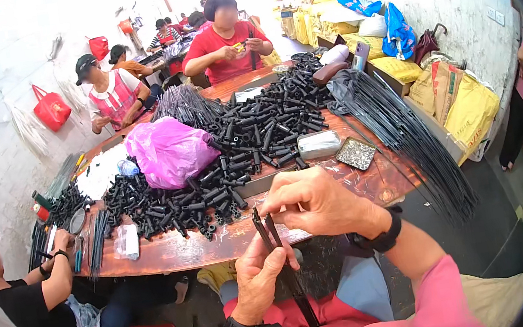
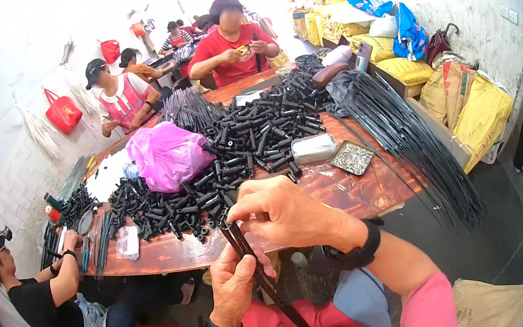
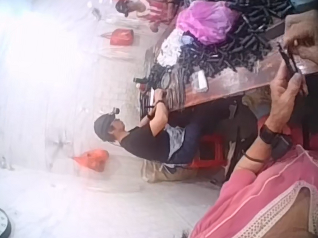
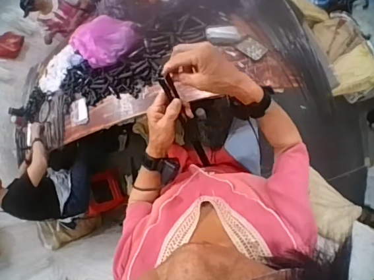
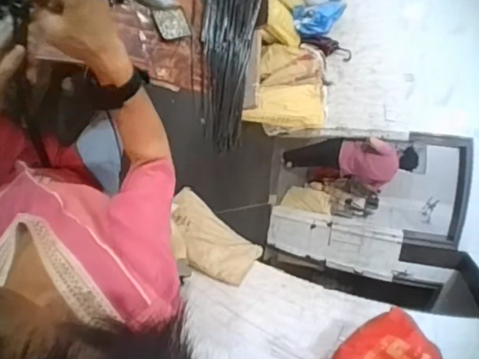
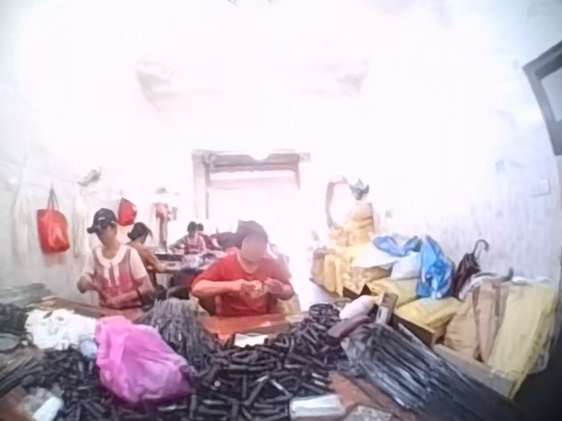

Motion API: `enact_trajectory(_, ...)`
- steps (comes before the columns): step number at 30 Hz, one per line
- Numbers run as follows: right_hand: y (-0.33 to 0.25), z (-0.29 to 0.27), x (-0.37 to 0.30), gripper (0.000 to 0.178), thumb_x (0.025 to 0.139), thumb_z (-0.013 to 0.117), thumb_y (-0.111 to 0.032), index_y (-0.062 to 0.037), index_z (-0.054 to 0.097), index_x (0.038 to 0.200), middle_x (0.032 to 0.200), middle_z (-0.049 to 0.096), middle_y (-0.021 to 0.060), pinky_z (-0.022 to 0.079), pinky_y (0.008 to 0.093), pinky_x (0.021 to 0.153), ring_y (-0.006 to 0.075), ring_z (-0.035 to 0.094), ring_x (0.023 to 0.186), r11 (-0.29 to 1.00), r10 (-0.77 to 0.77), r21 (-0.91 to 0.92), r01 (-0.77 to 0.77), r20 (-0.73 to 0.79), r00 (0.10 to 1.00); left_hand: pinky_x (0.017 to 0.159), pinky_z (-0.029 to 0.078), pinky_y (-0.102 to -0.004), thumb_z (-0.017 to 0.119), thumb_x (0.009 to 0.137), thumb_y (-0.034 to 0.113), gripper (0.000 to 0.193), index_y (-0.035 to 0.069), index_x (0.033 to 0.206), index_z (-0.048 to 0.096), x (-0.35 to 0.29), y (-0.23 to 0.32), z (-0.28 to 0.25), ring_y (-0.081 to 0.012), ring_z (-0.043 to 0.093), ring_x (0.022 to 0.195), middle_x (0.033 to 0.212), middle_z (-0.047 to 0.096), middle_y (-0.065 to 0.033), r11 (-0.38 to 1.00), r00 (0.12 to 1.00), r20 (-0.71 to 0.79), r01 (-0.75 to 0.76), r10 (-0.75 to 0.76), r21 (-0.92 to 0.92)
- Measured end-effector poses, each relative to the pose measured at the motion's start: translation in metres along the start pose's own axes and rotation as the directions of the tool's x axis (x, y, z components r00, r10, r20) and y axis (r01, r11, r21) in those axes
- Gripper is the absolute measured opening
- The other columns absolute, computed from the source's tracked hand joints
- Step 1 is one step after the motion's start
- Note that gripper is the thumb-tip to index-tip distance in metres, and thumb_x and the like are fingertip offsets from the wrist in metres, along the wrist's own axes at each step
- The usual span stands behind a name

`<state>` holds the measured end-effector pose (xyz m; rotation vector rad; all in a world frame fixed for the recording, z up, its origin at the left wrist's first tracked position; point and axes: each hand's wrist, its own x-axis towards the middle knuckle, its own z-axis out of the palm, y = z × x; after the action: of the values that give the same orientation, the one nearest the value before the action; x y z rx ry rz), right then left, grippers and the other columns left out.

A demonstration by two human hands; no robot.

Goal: Assembling components for umbrellas at a factory workstation.

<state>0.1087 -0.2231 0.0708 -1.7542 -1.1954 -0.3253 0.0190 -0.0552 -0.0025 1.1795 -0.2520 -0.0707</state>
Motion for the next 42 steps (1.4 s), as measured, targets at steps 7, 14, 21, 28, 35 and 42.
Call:
enact_trajectory(7, 0.003, -0.009, 0.011, 0.017, 0.066, 0.07, -0.008, -0.006, 0.061, 0.08, 0.076, 0.055, 0.0067, 0.049, 0.0353, 0.057, 0.0235, 0.06, 0.065, 0.781, -0.383, -0.504, 0.369, 0.08, 0.92, 0.074, 0.047, -0.0278, 0.056, 0.097, 0.021, 0.044, -0.003, 0.131, 0.046, 0.005, 0.0, 0.002, -0.0128, 0.056, 0.077, 0.088, 0.059, -0.0047, 1.0, 0.999, 0.044, -0.001, 0.002, -0.018)
enact_trajectory(14, -0.005, 0.017, -0.028, 0.014, 0.083, 0.069, -0.003, 0.0019, 0.066, 0.096, 0.075, 0.063, 0.0065, 0.048, 0.0284, 0.045, 0.0132, 0.061, 0.055, 0.908, 0.304, 0.35, -0.229, -0.178, 0.936, 0.073, 0.052, -0.0349, 0.059, 0.095, 0.024, 0.057, 0.001, 0.142, 0.035, 0.005, -0.003, -0.002, -0.0188, 0.059, 0.078, 0.091, 0.057, -0.0071, 0.998, 0.999, 0.032, 0.012, -0.01, -0.059)
enact_trajectory(21, -0.02, 0.039, -0.028, 0.013, 0.084, 0.073, -0.008, 0.0048, 0.069, 0.085, 0.063, 0.064, 0.0027, 0.042, 0.0197, 0.04, 0.0054, 0.057, 0.051, 0.559, 0.557, 0.73, -0.393, 0.02, 0.83, 0.075, 0.051, -0.0333, 0.048, 0.097, 0.021, 0.031, -0.005, 0.112, 0.057, -0.003, 0.012, 0.012, -0.0202, 0.062, 0.081, 0.092, 0.061, -0.01, 0.998, 0.998, -0.056, -0.001, 0.004, 0.059)
enact_trajectory(28, -0.025, 0.059, -0.019, 0.014, 0.08, 0.077, -0.009, 0.0013, 0.066, 0.08, 0.067, 0.064, 0.0007, 0.042, 0.0189, 0.048, 0.0034, 0.055, 0.055, 0.534, 0.591, 0.781, -0.326, -0.069, 0.804, 0.067, 0.05, -0.0257, 0.051, 0.098, 0.025, 0.026, 0.002, 0.094, 0.062, 0.018, 0.05, 0.005, -0.0135, 0.063, 0.078, 0.085, 0.065, -0.006, 0.999, 0.965, -0.258, -0.041, 0.041, 0.004)
enact_trajectory(35, -0.025, 0.096, -0.024, 0.018, 0.077, 0.078, -0.01, -0.0006, 0.063, 0.08, 0.062, 0.059, 0.0015, 0.041, 0.0253, 0.047, 0.0044, 0.053, 0.055, 0.986, 0.149, 0.03, -0.164, -0.607, 0.781, 0.068, 0.046, -0.0218, 0.064, 0.091, 0.008, 0.005, 0.003, 0.089, 0.065, 0.015, 0.041, 0.0, -0.0078, 0.059, 0.074, 0.085, 0.065, -0.0014, 0.974, 0.919, -0.387, -0.152, 0.076, -0.17)
enact_trajectory(42, -0.013, 0.085, -0.02, 0.014, 0.08, 0.076, -0.007, -0.0006, 0.064, 0.082, 0.075, 0.065, 0.0002, 0.047, 0.0203, 0.058, 0.0028, 0.057, 0.069, 0.563, 0.602, 0.762, -0.32, -0.113, 0.791, 0.073, 0.046, -0.0227, 0.064, 0.092, 0.013, 0.009, 0.004, 0.091, 0.065, 0.014, 0.04, -0.015, -0.0078, 0.059, 0.08, 0.087, 0.065, -0.0014, 0.961, 0.947, -0.314, -0.143, 0.064, -0.236)
